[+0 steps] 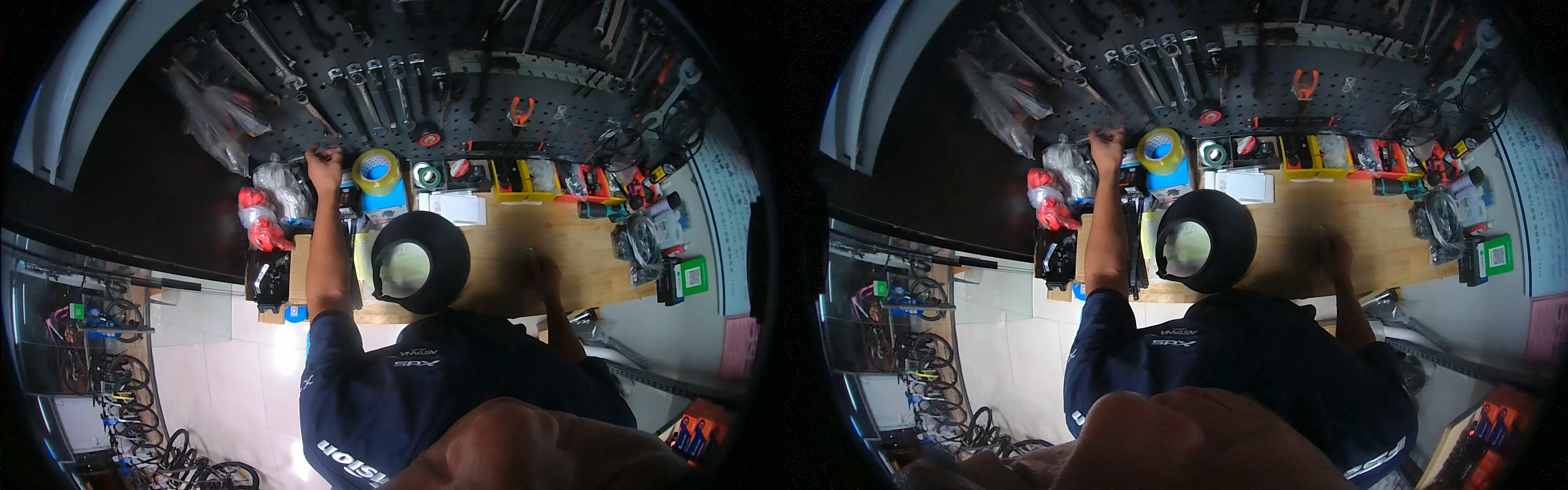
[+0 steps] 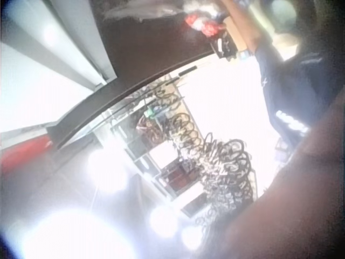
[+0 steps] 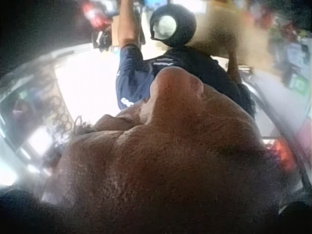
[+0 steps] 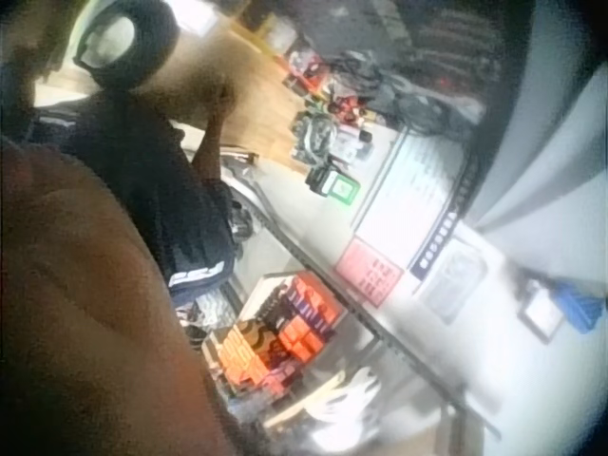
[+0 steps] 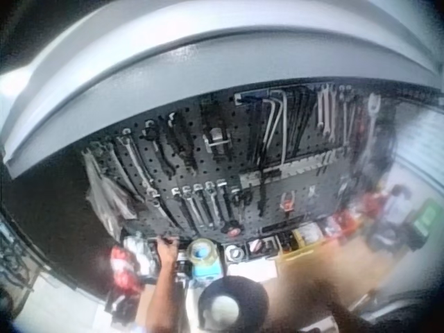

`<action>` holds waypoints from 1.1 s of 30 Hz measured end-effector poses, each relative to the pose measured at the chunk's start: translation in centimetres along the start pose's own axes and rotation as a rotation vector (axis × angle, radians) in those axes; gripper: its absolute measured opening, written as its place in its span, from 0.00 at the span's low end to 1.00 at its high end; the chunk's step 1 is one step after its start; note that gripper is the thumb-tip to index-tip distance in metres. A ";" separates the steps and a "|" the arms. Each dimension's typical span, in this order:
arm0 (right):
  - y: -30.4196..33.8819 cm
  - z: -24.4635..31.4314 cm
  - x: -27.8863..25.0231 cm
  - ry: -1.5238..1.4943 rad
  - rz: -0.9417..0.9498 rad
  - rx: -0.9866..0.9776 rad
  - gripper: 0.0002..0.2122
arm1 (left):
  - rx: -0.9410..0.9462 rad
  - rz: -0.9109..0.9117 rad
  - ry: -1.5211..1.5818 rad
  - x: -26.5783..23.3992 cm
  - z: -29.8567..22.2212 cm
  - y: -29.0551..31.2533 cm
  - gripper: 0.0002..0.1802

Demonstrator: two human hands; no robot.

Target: The person selects a hex key and a wrench from a wall-mounted tool rack, then picks up a coiled cable and inspects it. The person walks through a bicycle shop and briefly touches a bicycle handlebar.

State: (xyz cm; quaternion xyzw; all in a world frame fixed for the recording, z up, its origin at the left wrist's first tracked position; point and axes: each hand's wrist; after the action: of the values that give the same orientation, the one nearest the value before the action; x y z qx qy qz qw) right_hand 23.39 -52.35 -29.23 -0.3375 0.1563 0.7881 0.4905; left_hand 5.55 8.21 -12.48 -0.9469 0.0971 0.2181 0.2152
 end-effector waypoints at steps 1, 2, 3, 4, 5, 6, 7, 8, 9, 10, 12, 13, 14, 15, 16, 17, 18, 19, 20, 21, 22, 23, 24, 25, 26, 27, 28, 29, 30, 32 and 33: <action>0.0 -0.2 0.1 -0.005 0.016 0.030 0.16 | -0.003 0.007 0.001 0.0 0.4 0.2 0.35; 0.0 -0.4 0.2 -0.002 0.035 0.079 0.16 | -0.017 0.016 0.009 0.0 0.7 0.4 0.34; 0.0 -0.6 0.2 -0.006 0.026 0.048 0.17 | -0.053 0.031 0.009 0.1 1.0 0.4 0.33; -0.1 -0.7 0.3 -0.003 0.018 0.036 0.17 | -0.079 0.058 0.046 0.2 1.3 0.5 0.30; -0.1 -0.8 0.3 0.014 0.019 0.058 0.17 | -0.068 0.068 0.051 0.3 1.5 0.6 0.30; -0.1 -0.8 0.3 0.001 0.016 0.026 0.17 | -0.026 0.044 0.031 0.4 1.8 0.9 0.29; -0.1 -0.8 0.2 0.003 0.021 0.029 0.17 | -0.014 0.029 0.007 0.4 2.0 1.1 0.29; -0.1 -0.7 0.1 0.014 0.029 0.055 0.17 | -0.017 0.037 0.051 0.5 2.2 1.2 0.29; -0.1 -0.7 0.0 -0.007 0.029 0.029 0.17 | -0.030 0.052 0.055 0.6 2.5 1.2 0.29; -0.1 -0.5 -0.2 -0.018 0.031 0.027 0.17 | -0.036 0.067 0.066 0.7 2.8 1.3 0.28; 0.0 -0.3 -0.4 -0.039 0.028 0.021 0.17 | -0.061 0.106 0.154 0.9 3.3 1.2 0.27; 0.1 -0.1 -0.5 -0.048 0.023 0.017 0.18 | -0.036 0.107 0.140 1.0 3.6 1.4 0.26; 0.2 0.0 -0.5 -0.050 0.021 0.030 0.18 | -0.060 0.125 0.118 1.1 3.8 1.5 0.25; 0.3 0.2 -0.6 -0.060 0.007 -0.015 0.18 | -0.114 0.156 0.094 1.1 3.9 1.6 0.24; 0.4 0.3 -0.6 -0.064 -0.004 -0.043 0.18 | -0.081 0.156 0.115 1.1 4.0 1.8 0.23; 0.4 0.4 -0.6 -0.060 -0.011 -0.045 0.18 | -0.078 0.167 0.134 1.1 4.1 2.0 0.22; 0.4 0.5 -0.7 -0.060 -0.008 -0.046 0.18 | -0.103 0.185 0.158 1.0 4.0 2.3 0.21; 0.4 0.6 -0.7 -0.052 -0.001 -0.022 0.18 | -0.074 0.174 0.131 0.9 3.9 2.5 0.20; 0.3 0.8 -0.8 -0.038 0.012 0.024 0.18 | -0.074 0.169 0.110 0.9 3.7 2.6 0.19; 0.3 0.9 -0.8 -0.049 0.018 0.009 0.18 | -0.078 0.167 0.095 0.9 3.4 2.8 0.19; 0.2 1.0 -0.9 -0.054 0.030 0.016 0.18 | -0.053 0.166 0.080 0.8 3.1 3.0 0.19; 0.2 1.0 -1.0 -0.049 0.044 0.047 0.18 | -0.033 0.167 0.072 0.7 2.8 3.2 0.19; 0.2 1.1 -1.0 -0.078 0.031 0.018 0.18 | -0.033 0.174 0.054 0.6 2.5 3.4 0.19; 0.2 1.1 -0.9 -0.099 0.019 0.014 0.18 | -0.020 0.193 0.089 0.5 2.2 3.6 0.18; 0.3 1.0 -0.9 -0.111 0.011 0.033 0.18 | -0.029 0.218 0.115 0.5 1.9 3.8 0.17; 0.4 0.9 -0.7 -0.122 -0.003 0.008 0.18 | -0.045 0.248 0.127 0.4 1.7 4.1 0.17; 0.4 0.8 -0.6 -0.125 -0.014 0.007 0.18 | -0.013 0.241 0.096 0.3 1.4 4.4 0.16; 0.4 0.5 -0.5 -0.134 -0.034 -0.007 0.18 | 0.012 0.240 0.051 0.2 1.2 4.6 0.16; 0.4 0.3 -0.3 -0.110 -0.036 -0.006 0.18 | 0.037 0.239 0.008 0.2 0.9 4.9 0.15; 0.4 -0.2 0.0 -0.063 -0.056 0.005 0.18 | 0.070 0.251 -0.041 0.0 0.5 5.3 0.15; 0.3 -0.4 0.0 -0.093 -0.058 -0.032 0.17 | 0.074 0.261 -0.074 -0.1 0.3 5.6 0.16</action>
State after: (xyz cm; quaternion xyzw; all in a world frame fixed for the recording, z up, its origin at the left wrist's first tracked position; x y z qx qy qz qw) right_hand 23.22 -52.72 -29.54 -0.3125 0.1109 0.7909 0.5143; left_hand 3.74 3.42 -14.73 -0.9090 0.2196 0.2751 0.2230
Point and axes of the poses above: each hand's wrist, its own y-axis away from the middle knuckle, its own x-axis out of the palm, z = x × y, and after that the axes turned 10 degrees about -y, right-handed
